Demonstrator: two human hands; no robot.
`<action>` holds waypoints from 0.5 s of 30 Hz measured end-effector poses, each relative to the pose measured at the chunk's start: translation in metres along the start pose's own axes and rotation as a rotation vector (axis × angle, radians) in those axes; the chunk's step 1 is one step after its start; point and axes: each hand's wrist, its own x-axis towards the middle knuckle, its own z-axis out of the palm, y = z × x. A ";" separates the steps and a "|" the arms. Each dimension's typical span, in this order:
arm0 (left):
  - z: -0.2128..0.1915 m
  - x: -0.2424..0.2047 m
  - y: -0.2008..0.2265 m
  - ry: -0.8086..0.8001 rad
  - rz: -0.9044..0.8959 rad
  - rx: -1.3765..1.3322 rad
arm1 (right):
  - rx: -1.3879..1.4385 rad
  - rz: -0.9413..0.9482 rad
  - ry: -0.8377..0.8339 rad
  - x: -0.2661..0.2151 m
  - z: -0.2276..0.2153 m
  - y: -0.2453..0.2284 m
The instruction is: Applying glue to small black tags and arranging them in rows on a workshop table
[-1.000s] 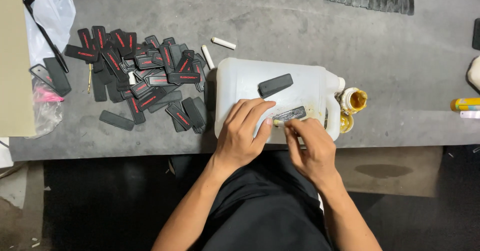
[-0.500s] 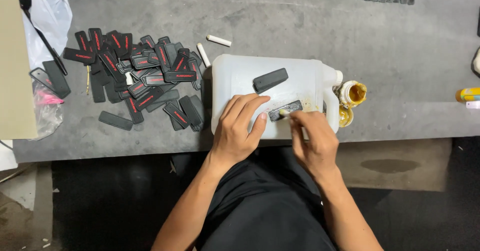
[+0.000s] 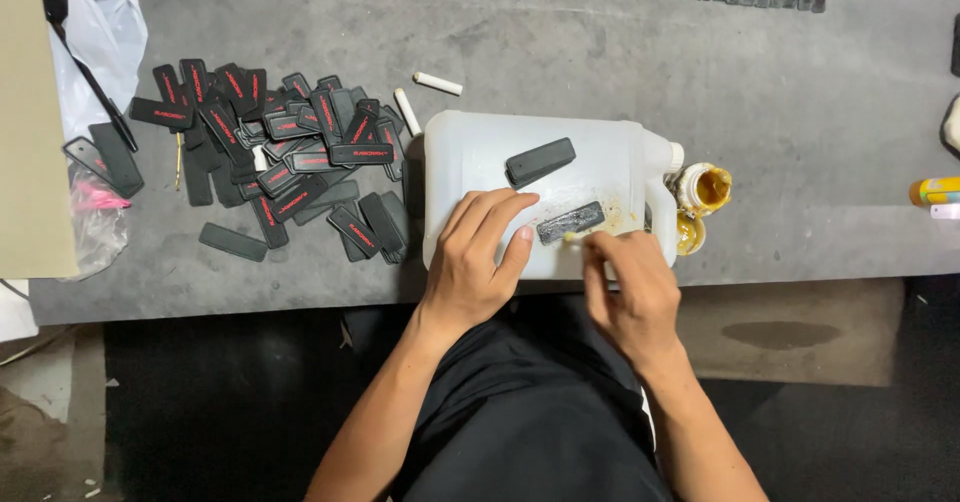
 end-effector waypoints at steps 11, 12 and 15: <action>0.000 0.000 0.000 -0.018 -0.002 0.002 | -0.123 0.100 0.106 -0.004 0.003 0.008; 0.000 0.000 0.001 -0.016 -0.006 0.001 | -0.158 0.110 0.123 -0.003 0.001 0.016; 0.000 0.000 0.000 -0.013 -0.006 0.005 | -0.119 0.124 0.119 0.002 0.001 0.021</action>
